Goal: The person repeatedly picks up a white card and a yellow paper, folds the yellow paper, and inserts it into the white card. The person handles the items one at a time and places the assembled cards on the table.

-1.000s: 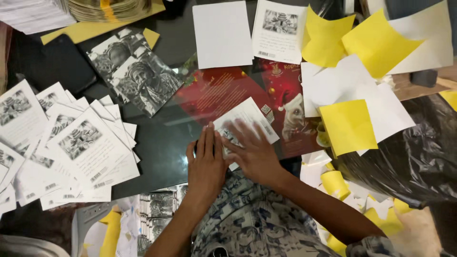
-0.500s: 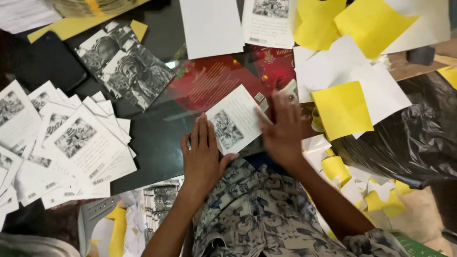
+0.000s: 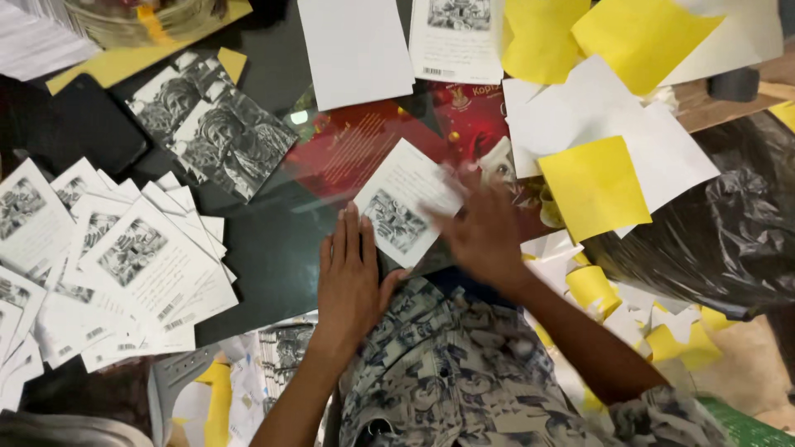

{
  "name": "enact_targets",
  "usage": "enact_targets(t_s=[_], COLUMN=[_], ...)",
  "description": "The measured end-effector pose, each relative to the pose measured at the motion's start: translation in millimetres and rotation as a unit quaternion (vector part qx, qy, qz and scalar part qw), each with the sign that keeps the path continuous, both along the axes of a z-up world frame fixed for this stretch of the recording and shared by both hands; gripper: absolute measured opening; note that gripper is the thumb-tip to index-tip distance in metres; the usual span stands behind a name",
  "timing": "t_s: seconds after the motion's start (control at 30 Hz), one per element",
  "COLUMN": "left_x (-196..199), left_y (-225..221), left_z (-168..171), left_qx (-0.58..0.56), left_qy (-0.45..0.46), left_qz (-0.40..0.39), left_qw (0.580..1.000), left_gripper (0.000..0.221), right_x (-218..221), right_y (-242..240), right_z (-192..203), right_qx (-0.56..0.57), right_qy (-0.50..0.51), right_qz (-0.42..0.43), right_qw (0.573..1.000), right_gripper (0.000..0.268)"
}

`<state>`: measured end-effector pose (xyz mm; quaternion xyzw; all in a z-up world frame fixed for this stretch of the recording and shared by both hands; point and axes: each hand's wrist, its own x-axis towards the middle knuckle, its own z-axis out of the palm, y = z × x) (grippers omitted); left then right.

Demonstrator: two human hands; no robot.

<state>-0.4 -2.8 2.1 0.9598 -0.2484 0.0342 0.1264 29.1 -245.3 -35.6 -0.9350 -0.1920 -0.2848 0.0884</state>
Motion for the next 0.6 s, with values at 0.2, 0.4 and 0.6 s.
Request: enact_targets(t_s=[0.2,0.4,0.6], left_x=[-1,1,-23], left_y=[-1,-10,-23], left_z=[-2,-2,-31], left_qx=[0.030,-0.019,-0.096], left_qy=[-0.020,-0.044,-0.045], left_qz=[0.003,0.046,-0.143], left_qw=[0.999,0.998,0.984], left_gripper=[0.098,0.089,0.102], right_x=[36,12,-20], right_y=[-24,-17,-3], right_z=[13,15,45], right_qx=[0.018,0.025,0.207], right_qy=[-0.001,0.043,0.195], right_qz=[0.000,-0.028,-0.005], right_qw=[1.000,0.998,0.959], right_gripper=[0.034,0.033,0.032])
